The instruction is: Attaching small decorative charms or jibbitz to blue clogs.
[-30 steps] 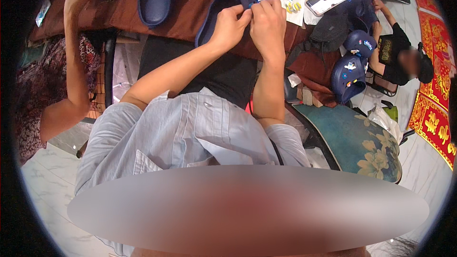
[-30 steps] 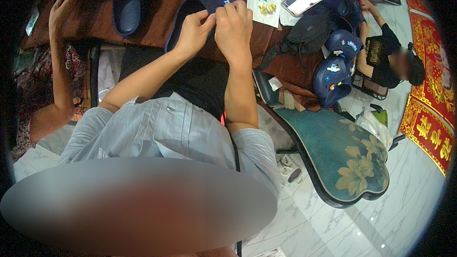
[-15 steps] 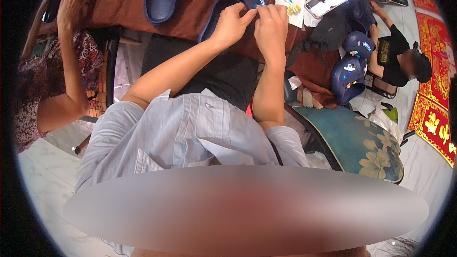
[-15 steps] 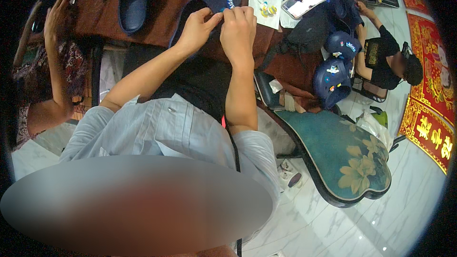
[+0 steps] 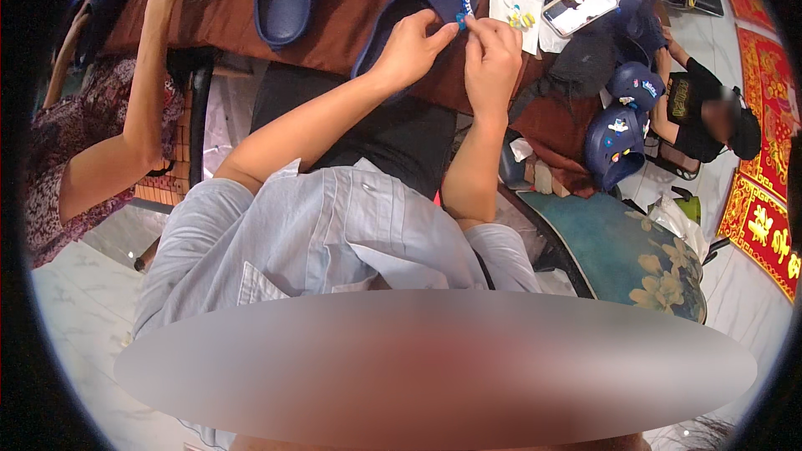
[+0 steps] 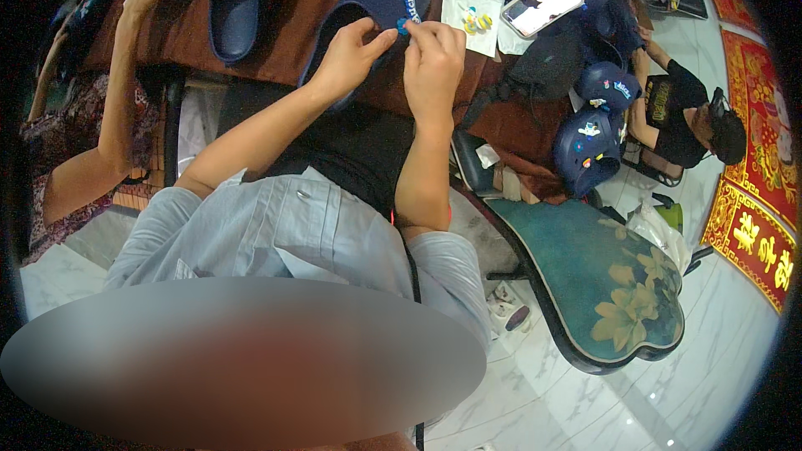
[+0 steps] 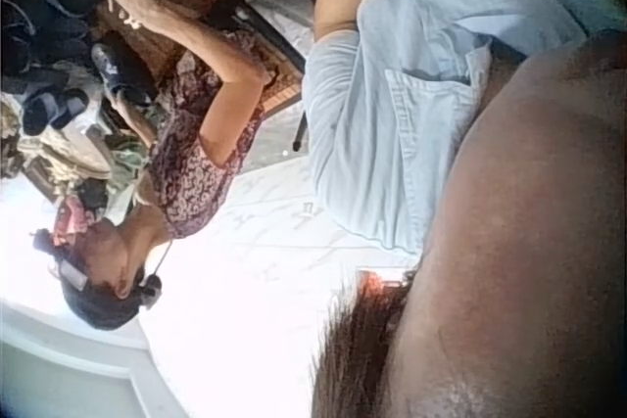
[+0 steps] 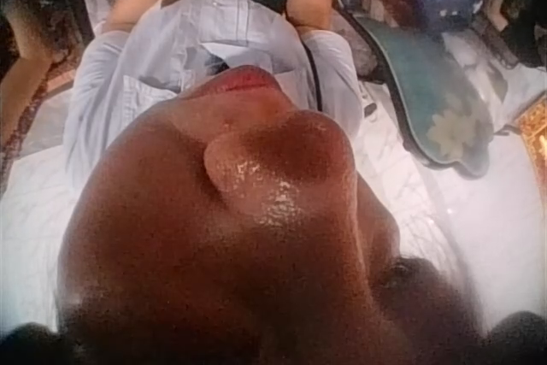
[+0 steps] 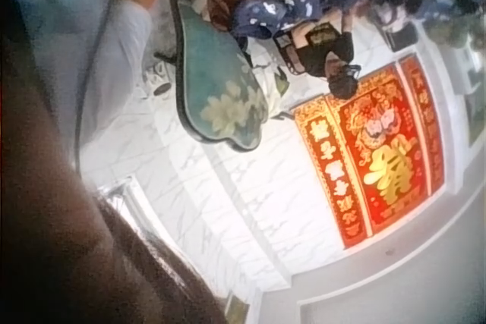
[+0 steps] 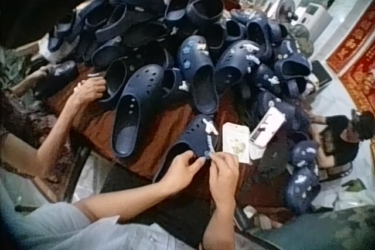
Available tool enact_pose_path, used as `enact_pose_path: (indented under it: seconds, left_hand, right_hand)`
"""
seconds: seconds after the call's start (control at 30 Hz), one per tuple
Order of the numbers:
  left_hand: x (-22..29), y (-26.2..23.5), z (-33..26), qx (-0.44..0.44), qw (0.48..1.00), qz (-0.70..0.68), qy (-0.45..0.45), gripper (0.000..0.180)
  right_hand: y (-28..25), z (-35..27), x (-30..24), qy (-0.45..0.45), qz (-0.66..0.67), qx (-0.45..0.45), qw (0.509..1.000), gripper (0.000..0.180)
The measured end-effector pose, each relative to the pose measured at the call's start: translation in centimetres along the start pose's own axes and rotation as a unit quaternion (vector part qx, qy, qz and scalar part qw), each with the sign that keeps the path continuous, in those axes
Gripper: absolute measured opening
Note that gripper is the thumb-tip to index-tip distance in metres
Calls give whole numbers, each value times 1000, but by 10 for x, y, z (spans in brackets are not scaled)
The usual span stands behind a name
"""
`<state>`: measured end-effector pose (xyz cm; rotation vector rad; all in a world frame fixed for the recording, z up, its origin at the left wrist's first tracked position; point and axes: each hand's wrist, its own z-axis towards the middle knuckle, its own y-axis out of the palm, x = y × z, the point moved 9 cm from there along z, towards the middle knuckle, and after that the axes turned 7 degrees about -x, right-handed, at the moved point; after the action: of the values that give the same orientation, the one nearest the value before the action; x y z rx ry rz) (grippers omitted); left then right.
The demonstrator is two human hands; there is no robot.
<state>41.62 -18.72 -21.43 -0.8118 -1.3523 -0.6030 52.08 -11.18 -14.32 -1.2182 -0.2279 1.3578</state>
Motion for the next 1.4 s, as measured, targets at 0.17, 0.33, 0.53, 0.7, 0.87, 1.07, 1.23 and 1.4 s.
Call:
enact_pose_path:
  seconds: [0.17, 0.33, 0.53, 0.7, 0.87, 1.07, 1.23, 1.4]
  left_hand:
    - [-5, -2, 1, 8, 1000, 8, 1, 41]
    - [-23, 6, 6, -18, 992, -114, -57, 31]
    - [-22, 13, 13, -52, 855, -500, -127, 41]
    - [-31, 26, 22, -10, 761, -630, -157, 31]
    - [-32, 23, 18, 36, 753, -626, -201, 23]
    - [-21, 13, 13, 23, 761, -629, -158, 17]
    - [-17, 11, 11, 21, 785, -597, -162, 14]
    - [-34, 18, 20, 19, 797, -580, -169, 14]
  right_hand:
    - [11, 0, -1, -34, 31, -56, 997, 23]
    - [3, -5, 27, 18, 53, -32, 998, 22]
    - [-30, 6, 97, 77, -105, 57, 990, 20]
    - [-16, 40, 120, 45, -207, 3, 977, 20]
    - [12, 52, 126, 50, -294, -74, 952, 19]
    - [12, 49, 111, 32, -321, -24, 946, 20]
    - [10, 51, 119, 19, -341, -2, 940, 16]
    - [7, 55, 121, 0, -342, 3, 940, 13]
